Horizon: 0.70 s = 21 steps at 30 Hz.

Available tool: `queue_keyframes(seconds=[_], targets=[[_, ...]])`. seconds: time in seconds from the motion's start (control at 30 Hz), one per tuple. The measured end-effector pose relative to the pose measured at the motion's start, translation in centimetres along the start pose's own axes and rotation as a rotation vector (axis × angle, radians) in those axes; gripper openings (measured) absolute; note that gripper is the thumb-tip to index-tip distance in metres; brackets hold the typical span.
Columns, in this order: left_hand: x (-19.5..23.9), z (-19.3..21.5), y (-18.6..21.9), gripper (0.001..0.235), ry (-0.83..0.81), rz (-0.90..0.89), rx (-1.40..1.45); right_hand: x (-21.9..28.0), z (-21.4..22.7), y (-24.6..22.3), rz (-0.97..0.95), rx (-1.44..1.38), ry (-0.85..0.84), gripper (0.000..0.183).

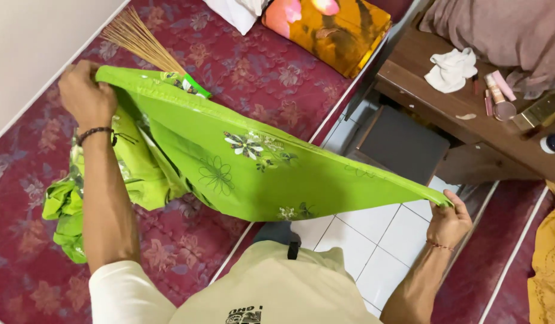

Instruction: The recorder is folding green bedsheets on a mattress in a hotel room.

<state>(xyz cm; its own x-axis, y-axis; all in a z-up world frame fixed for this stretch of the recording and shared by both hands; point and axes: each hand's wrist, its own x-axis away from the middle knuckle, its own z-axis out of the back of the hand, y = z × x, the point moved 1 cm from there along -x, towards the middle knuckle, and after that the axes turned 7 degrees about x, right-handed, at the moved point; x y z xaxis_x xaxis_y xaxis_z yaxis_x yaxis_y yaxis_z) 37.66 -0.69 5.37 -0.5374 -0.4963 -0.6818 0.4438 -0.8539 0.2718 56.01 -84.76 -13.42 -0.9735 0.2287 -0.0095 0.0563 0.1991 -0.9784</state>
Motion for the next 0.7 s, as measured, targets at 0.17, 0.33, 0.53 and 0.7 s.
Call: queue_keyframes(seconds=[0.17, 0.33, 0.53, 0.7], targets=[[-5.4, -8.0, 2.7, 0.01, -0.292, 0.141, 0.533, -5.2, -1.6, 2.0, 0.066, 0.235, 0.126, 0.023], [-9.1, -11.6, 11.5, 0.022, -0.33, -0.087, 0.491, -10.7, -6.0, 3.6, -0.026, 0.359, 0.193, 0.042], [-9.6, -11.1, 23.5, 0.026, -0.87, -0.021, 0.36, -4.1, -31.2, -6.8, 0.304, 0.578, -0.317, 0.021], [-7.0, -12.9, 26.1, 0.036, -1.106, -0.215, 0.551, 4.0, -48.7, -11.1, 0.663, 0.545, -0.729, 0.068]])
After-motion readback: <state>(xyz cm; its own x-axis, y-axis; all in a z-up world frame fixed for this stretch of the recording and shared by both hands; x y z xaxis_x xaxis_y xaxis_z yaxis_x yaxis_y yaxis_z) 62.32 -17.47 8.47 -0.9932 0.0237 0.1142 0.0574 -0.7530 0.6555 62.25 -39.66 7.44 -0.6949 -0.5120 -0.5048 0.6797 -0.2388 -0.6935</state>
